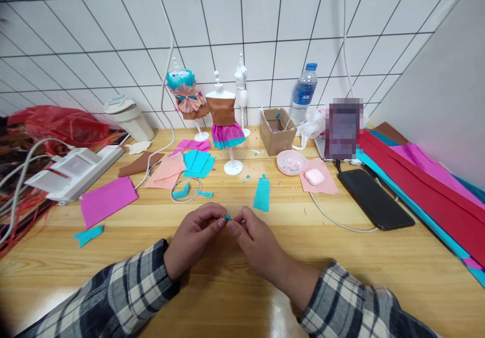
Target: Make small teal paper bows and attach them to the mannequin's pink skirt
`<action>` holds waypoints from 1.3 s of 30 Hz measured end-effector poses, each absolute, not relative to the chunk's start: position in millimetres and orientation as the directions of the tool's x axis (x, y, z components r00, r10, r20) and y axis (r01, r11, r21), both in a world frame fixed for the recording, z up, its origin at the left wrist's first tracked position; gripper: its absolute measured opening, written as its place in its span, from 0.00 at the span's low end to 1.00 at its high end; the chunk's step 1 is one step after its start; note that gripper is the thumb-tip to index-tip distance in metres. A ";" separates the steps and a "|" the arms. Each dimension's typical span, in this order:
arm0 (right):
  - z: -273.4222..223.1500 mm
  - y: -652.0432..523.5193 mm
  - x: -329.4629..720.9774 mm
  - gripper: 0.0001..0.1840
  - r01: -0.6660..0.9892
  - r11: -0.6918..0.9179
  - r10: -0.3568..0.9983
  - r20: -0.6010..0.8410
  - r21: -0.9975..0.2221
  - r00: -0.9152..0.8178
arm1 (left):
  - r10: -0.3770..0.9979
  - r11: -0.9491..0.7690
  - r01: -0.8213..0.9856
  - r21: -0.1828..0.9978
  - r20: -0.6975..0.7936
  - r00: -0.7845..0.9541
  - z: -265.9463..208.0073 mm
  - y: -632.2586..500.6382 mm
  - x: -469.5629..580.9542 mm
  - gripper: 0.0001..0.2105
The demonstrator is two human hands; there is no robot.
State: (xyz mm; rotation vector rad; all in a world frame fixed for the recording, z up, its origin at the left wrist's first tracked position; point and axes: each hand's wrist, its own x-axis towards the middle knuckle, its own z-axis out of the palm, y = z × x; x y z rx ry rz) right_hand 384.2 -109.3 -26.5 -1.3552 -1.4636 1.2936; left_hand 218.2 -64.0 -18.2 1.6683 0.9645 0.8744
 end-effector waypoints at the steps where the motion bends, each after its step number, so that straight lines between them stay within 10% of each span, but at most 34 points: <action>1: -26.3 -108.9 384.1 0.14 0.219 -0.078 0.980 -0.116 -0.973 -0.164 | 0.898 -0.206 0.191 0.960 0.108 0.427 -18.5 -63.9 218.2 0.07; 24: -31.0 -105.0 388.3 0.15 0.404 0.022 0.994 -0.022 -0.914 -0.103 | 0.925 -0.038 0.191 0.981 -0.038 0.378 -20.2 -61.6 219.1 0.09; 34: -24.9 -92.5 417.8 0.06 0.867 0.201 0.976 0.167 -0.456 -0.139 | 0.929 0.088 0.028 0.996 -0.093 0.359 -20.2 -61.8 217.2 0.14; 39: -16.5 -97.7 409.5 0.08 0.672 0.278 0.952 0.291 -0.686 -0.097 | 0.907 0.166 0.002 0.986 -0.154 0.392 -13.7 -65.5 218.9 0.24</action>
